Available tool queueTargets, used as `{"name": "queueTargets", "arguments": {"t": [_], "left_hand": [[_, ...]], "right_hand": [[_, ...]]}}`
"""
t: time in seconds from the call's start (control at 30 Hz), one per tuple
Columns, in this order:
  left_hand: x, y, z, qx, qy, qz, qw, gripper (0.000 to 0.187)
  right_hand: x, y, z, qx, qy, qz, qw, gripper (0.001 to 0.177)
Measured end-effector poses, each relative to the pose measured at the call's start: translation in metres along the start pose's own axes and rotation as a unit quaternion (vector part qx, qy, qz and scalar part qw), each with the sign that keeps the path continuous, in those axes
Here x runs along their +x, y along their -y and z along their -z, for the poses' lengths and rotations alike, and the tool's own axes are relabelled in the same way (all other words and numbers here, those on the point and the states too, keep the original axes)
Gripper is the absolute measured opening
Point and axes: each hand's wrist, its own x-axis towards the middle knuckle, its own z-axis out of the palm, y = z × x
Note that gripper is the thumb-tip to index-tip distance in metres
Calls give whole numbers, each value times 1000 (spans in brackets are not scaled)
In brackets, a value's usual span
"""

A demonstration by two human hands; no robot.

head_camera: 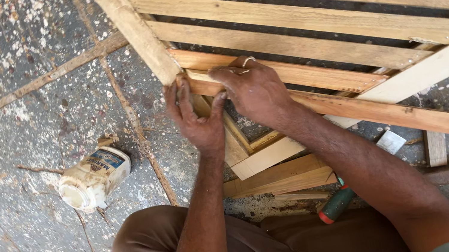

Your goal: The person assembles a slatted wooden structure by placing wood strips into a triangular frame and marking them with a pencil.

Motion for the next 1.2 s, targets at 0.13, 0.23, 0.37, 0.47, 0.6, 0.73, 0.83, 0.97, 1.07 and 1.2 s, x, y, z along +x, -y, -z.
{"name": "queueTargets", "arguments": {"t": [0.13, 0.23, 0.37, 0.47, 0.6, 0.73, 0.83, 0.97, 1.07, 1.2], "left_hand": [[1, -2, 0, 0, 1, 24, 1000, 90], [2, -11, 4, -34, -11, 46, 998, 100], [6, -25, 11, -99, -12, 109, 989, 108], [9, -30, 15, -144, -4, 162, 976, 111], [11, -27, 16, -121, -8, 148, 982, 102], [7, -23, 14, -95, -17, 121, 988, 90], [8, -18, 10, -95, -23, 109, 989, 81], [9, -14, 7, -106, -27, 94, 990, 67], [11, -14, 8, -108, -28, 92, 990, 64], [12, -17, 9, -110, -48, 87, 989, 66]], "right_hand": [[0, 4, 0, -3, 28, -41, 999, 29], [-1, 7, 2, -17, 21, -42, 999, 36], [-2, 6, 7, 14, 17, -32, 999, 55], [-1, 8, 8, 4, 17, -23, 1000, 65], [0, 11, 7, -11, 44, -77, 996, 58], [-3, 10, 4, -22, 22, -42, 999, 45], [-2, 9, 3, -19, 26, -28, 999, 39], [-3, 10, 4, -25, 29, -27, 999, 40], [-3, 11, 4, -13, 23, -23, 999, 39], [-3, 10, 3, -14, 20, -20, 1000, 40]]}}
